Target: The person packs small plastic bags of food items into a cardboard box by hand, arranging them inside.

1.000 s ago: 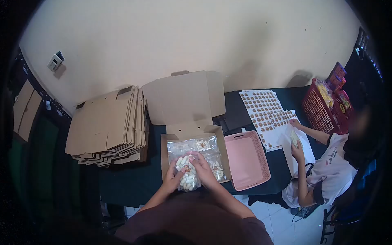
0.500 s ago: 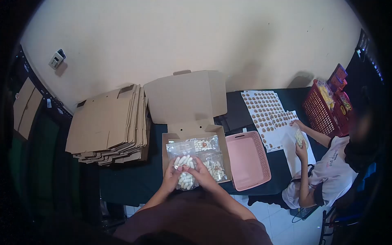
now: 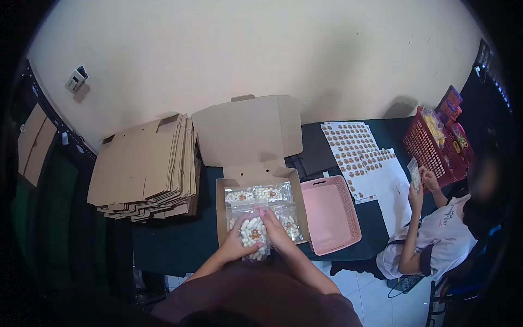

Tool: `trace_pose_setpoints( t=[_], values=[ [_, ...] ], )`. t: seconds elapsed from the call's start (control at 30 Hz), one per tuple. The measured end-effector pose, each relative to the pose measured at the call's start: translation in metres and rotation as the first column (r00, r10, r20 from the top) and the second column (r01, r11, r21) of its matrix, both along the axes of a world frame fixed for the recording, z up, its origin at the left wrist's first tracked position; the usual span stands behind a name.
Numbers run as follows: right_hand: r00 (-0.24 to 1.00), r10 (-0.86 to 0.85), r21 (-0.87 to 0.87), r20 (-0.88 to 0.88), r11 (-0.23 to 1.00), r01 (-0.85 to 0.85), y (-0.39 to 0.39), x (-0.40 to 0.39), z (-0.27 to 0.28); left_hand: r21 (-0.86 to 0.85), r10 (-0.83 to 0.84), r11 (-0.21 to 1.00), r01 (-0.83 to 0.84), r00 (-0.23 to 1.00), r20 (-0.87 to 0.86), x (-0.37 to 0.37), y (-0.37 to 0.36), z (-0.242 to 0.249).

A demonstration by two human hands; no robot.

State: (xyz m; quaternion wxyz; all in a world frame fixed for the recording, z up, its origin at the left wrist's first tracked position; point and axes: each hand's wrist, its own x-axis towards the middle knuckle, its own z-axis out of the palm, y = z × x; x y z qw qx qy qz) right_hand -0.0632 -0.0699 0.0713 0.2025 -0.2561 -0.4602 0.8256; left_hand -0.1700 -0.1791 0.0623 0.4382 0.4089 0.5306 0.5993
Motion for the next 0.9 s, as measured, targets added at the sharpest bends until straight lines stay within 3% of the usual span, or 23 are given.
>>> trace_pose_setpoints(
  t=[0.03, 0.07, 0.17, 0.23, 0.3, 0.33, 0.37, 0.47, 0.63, 0.7, 0.77, 0.83, 0.87, 0.9],
  values=[
    [1.000, 0.004, -0.014, -0.022, 1.000, -0.004, 0.000, 0.000, 0.000, -0.019, -0.012, 1.000, 0.013, 0.998, 0.054, 0.001, 0.000, 0.001],
    [1.000, 0.003, -0.015, -0.022, 1.000, -0.004, -0.001, 0.001, 0.003, -0.002, 0.032, 0.999, -0.032, 0.998, -0.048, -0.003, 0.002, -0.004],
    [0.994, 0.113, 0.308, 0.001, 0.945, -0.108, -0.009, 0.003, 0.016, 0.030, 0.067, 0.997, -0.065, 0.995, -0.072, -0.009, 0.003, -0.007],
    [0.990, 0.139, 0.286, -0.019, 0.950, -0.128, -0.005, 0.003, 0.004, 0.021, 0.044, 0.999, -0.042, 0.994, -0.104, -0.008, 0.001, -0.003],
    [0.999, 0.042, 0.029, -0.023, 0.999, -0.041, -0.003, 0.001, -0.007, -0.078, -0.014, 0.997, 0.006, 0.995, -0.102, -0.009, -0.003, -0.009],
    [0.999, 0.000, -0.054, -0.054, 0.999, -0.003, -0.004, 0.000, -0.008, -0.033, 0.001, 0.999, -0.003, 0.998, -0.059, -0.006, -0.003, -0.003],
    [0.999, 0.000, -0.054, -0.054, 0.999, -0.003, -0.003, 0.002, -0.007, -0.033, 0.001, 0.999, -0.003, 0.998, -0.059, -0.007, -0.002, -0.003],
    [0.993, 0.107, 0.178, -0.057, 0.979, -0.096, -0.007, 0.002, 0.014, 0.062, 0.147, 0.988, -0.144, 0.988, -0.049, -0.010, 0.000, -0.008],
    [0.992, 0.121, 0.188, 0.019, 0.975, -0.122, -0.009, 0.000, 0.000, 0.038, 0.109, 0.994, -0.106, 0.990, -0.090, -0.015, -0.004, -0.007],
    [0.993, 0.079, 0.048, -0.090, 0.996, -0.075, -0.010, -0.002, -0.003, 0.093, 0.140, 0.985, -0.143, 0.989, 0.039, -0.014, -0.004, -0.007],
    [0.994, 0.067, 0.056, -0.083, 0.997, -0.062, -0.012, -0.005, -0.004, 0.117, 0.155, 0.979, -0.167, 0.982, 0.105, -0.014, -0.005, -0.007],
    [0.994, 0.005, 0.057, -0.108, 0.998, 0.001, -0.014, -0.009, -0.001, 0.065, 0.157, 0.981, -0.183, 0.945, 0.287, -0.015, -0.004, -0.007],
    [0.997, 0.027, 0.095, -0.070, 0.995, -0.021, -0.015, -0.007, 0.004, 0.065, 0.159, 0.981, -0.185, 0.945, 0.287, -0.015, -0.005, -0.008],
    [0.997, 0.028, 0.096, -0.071, 0.995, -0.021, -0.016, -0.006, 0.010, 0.073, 0.175, 0.980, -0.188, 0.972, 0.154, -0.015, -0.006, -0.010]
  ],
)
